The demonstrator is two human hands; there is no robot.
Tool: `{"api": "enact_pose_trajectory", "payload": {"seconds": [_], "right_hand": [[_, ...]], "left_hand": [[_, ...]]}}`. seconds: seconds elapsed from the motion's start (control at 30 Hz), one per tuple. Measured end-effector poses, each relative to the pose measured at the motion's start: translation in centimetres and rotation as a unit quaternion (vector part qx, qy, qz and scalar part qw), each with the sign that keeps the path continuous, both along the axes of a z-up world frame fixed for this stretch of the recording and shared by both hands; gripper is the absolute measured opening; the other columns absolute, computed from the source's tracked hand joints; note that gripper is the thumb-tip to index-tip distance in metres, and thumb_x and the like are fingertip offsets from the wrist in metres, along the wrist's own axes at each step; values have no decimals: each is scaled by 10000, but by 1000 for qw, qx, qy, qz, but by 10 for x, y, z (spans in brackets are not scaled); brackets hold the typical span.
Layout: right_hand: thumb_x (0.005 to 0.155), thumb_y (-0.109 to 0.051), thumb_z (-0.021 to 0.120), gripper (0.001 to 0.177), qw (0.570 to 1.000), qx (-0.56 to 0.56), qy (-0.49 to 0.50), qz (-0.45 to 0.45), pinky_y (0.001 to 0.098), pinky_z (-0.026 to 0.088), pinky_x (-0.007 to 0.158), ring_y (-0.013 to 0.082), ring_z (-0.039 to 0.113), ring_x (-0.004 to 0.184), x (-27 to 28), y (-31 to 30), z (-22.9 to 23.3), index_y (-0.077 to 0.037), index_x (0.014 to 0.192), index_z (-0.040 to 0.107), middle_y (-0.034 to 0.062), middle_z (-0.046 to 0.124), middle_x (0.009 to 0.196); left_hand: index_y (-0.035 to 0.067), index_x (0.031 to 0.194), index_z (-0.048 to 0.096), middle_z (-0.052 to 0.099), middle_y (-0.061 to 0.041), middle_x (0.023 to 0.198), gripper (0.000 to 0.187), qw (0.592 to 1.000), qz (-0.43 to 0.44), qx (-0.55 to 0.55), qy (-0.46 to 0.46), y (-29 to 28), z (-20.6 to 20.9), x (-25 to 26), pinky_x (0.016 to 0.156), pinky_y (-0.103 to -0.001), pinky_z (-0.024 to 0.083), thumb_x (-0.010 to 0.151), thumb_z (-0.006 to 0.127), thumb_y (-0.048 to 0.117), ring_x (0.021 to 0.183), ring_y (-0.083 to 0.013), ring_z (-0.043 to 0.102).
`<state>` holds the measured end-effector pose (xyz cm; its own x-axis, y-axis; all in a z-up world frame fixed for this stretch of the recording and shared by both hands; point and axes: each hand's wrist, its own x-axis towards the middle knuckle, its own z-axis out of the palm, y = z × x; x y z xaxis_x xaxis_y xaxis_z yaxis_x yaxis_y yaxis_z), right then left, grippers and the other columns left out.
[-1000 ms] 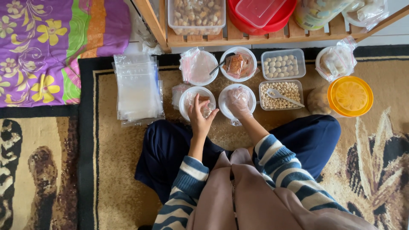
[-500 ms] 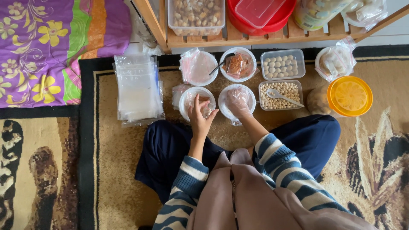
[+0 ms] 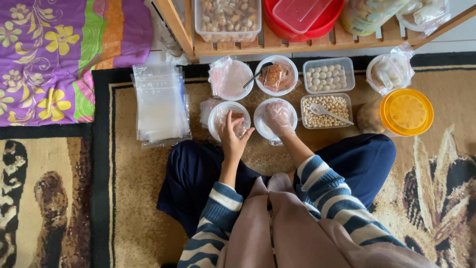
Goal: Packaging various small food items into individual plastic bags using a spoon
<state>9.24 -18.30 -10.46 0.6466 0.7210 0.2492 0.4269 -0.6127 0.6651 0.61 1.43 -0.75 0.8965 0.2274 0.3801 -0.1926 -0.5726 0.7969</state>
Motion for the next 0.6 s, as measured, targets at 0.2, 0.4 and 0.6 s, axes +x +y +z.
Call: {"api": "enact_pose_trajectory", "payload": {"seconds": [0.2, 0.4, 0.6], "right_hand": [[916, -476, 593, 315, 886, 162, 330, -284, 432, 529, 459, 244, 721, 663, 49, -34, 32, -242, 828, 785, 5, 709, 704], [854, -552, 663, 316, 745, 383, 366, -405, 400, 626, 648, 282, 750, 793, 35, -130, 122, -288, 932, 817, 76, 764, 809], [923, -491, 542, 396, 727, 387, 403, -400, 520, 567, 928, 392, 685, 1094, 4, -212, 137, -292, 1185, 763, 147, 756, 1063]], "left_hand": [[158, 1587, 341, 737, 79, 1147, 1012, 1000, 6, 4, 1, 2, -4, -1, 1081, -559, 365, 783, 850, 501, 1074, -192, 701], [133, 1579, 352, 742, 52, 1150, 1004, 1000, -9, 20, -17, -3, -5, -1, 1091, -534, 359, 791, 845, 512, 1076, -212, 700], [143, 1591, 341, 734, 40, 1176, 1019, 999, -37, 27, -14, -31, 5, -2, 1088, -584, 348, 774, 864, 453, 1096, -226, 691]]}}
